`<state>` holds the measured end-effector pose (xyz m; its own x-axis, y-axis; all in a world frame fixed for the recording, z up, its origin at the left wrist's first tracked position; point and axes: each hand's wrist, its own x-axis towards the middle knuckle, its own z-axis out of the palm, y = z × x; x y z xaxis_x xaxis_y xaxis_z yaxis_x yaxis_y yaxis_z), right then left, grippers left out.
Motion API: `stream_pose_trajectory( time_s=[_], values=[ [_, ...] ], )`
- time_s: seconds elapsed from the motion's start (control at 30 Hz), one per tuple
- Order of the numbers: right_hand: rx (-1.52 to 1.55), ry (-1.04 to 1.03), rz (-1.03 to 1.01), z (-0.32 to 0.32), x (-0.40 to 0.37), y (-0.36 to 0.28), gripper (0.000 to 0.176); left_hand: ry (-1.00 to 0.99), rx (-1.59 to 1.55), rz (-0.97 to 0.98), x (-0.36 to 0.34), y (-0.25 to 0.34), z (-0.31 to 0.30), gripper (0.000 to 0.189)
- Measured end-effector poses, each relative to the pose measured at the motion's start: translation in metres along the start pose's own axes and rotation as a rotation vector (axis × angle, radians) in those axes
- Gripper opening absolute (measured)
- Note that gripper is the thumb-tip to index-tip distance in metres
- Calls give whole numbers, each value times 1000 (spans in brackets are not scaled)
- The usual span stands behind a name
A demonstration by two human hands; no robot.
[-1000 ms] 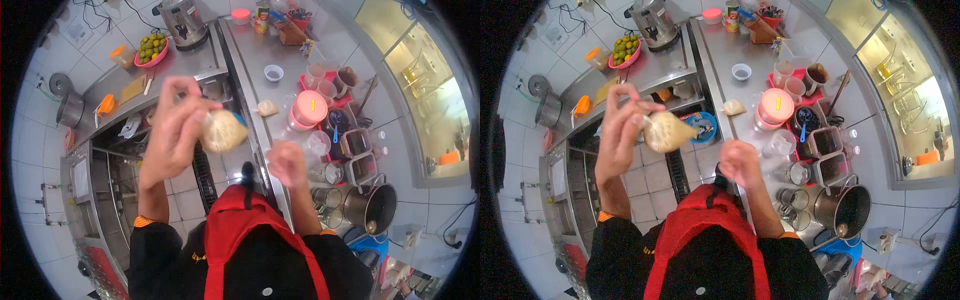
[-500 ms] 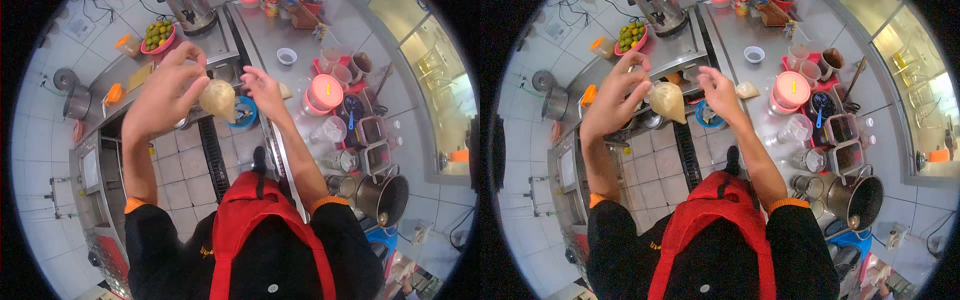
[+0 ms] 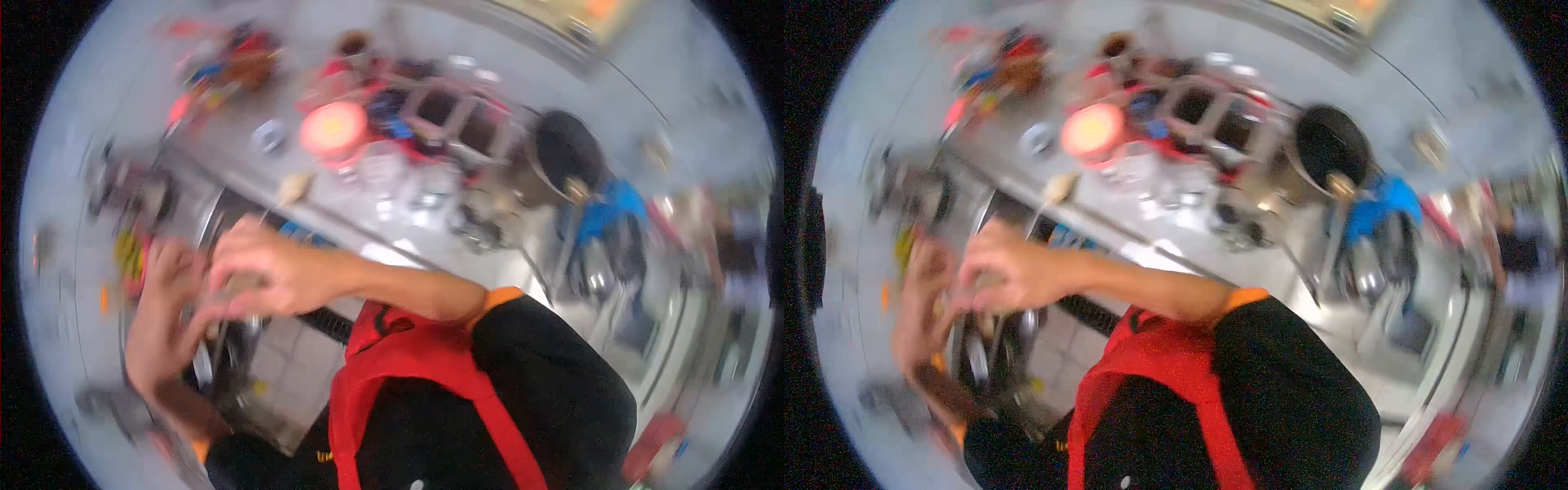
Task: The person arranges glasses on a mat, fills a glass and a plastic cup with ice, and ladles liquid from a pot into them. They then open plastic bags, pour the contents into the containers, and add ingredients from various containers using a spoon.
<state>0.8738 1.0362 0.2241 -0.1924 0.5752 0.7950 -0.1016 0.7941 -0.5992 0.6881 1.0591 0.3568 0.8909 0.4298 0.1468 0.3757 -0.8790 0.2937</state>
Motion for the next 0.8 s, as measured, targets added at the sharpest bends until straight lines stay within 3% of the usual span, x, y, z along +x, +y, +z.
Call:
stream_pose_trajectory(
  time_s=[0.1,0.17,0.2,0.33,0.4,0.53,0.6,0.7,0.73,0.8],
  values=[
    [-10,-35,69,-9,-23,-12,23,-185,-88,-122,22,31,5,35],
    [21,16,71,-11,-39,-25,20,-174,-150,24,31,42,14,38],
    [19,61,48,-17,-44,-39,16,-270,-135,205,40,34,14,48],
    [-91,200,24,-26,-74,-81,11,-291,-217,330,61,54,27,47],
    [-142,305,129,-29,-87,-99,10,-325,-226,378,79,60,31,46],
    [-345,524,124,-30,-103,-103,13,-368,-288,444,112,58,50,33],
    [-441,549,104,-30,-106,-102,13,-530,-385,572,132,53,55,17],
    [-375,699,424,-25,-104,-114,22,-410,-446,647,142,55,65,13],
    [-376,704,427,-28,-100,-119,22,-330,-463,687,146,52,68,14],
    [-672,717,319,-31,-90,-125,29,-369,-468,726,158,44,75,14]
  ],
)
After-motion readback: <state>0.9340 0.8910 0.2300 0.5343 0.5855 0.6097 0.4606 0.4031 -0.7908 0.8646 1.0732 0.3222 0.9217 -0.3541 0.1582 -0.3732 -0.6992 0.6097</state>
